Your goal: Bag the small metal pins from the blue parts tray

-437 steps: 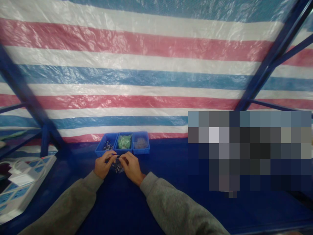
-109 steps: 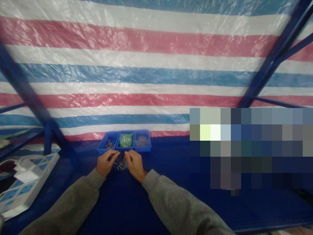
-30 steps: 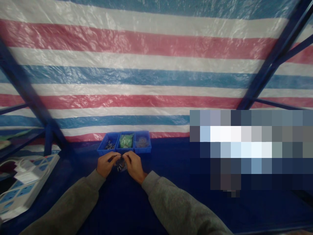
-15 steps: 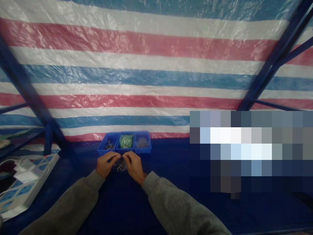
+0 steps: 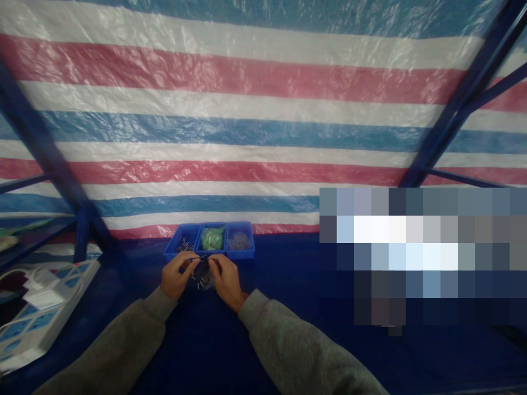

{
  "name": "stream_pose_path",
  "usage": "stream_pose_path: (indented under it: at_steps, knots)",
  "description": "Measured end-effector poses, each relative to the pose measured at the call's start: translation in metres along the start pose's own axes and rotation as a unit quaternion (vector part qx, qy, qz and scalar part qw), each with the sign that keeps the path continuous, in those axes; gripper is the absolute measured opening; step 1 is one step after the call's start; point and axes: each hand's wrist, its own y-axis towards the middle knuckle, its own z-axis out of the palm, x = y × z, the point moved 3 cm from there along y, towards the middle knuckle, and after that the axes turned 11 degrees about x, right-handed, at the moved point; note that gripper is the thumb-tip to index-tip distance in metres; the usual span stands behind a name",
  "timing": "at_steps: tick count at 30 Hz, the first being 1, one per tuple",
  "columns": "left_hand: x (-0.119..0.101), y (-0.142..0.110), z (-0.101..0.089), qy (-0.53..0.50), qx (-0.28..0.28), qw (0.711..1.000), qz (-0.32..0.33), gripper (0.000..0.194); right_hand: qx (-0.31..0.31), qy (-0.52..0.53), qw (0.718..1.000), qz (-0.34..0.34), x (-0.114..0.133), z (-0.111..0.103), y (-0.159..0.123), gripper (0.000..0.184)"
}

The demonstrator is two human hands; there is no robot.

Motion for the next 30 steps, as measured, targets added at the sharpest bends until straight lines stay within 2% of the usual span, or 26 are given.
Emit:
stream_pose_path:
  at_steps: [6, 19, 26, 30]
  knots:
    - [0.0026, -0.0011, 0.001, -0.056, -0.025, 0.998, -0.021, 0.014, -0.008, 0.0, 1.0, 0.001, 0.0024, -0.0005, 0.0005, 0.027]
    - [0.0025, -0.0003, 0.0, -0.003, -0.017, 0.999, -0.035, 0.016, 0.0, 0.004, 1.0, -0.006, 0.0025, -0.0009, 0.0003, 0.026]
    - [0.0022, -0.0005, 0.0001, 0.026, -0.022, 0.999, -0.013, 0.017, 0.006, 0.003, 1.0, -0.006, 0.0032, -0.0007, 0.0004, 0.026]
    - [-0.0001, -0.0001, -0.0004, 0.056, -0.006, 0.998, 0.03, 0.019, 0.01, 0.004, 1.0, -0.009, 0.0029, -0.0003, -0.0001, 0.025]
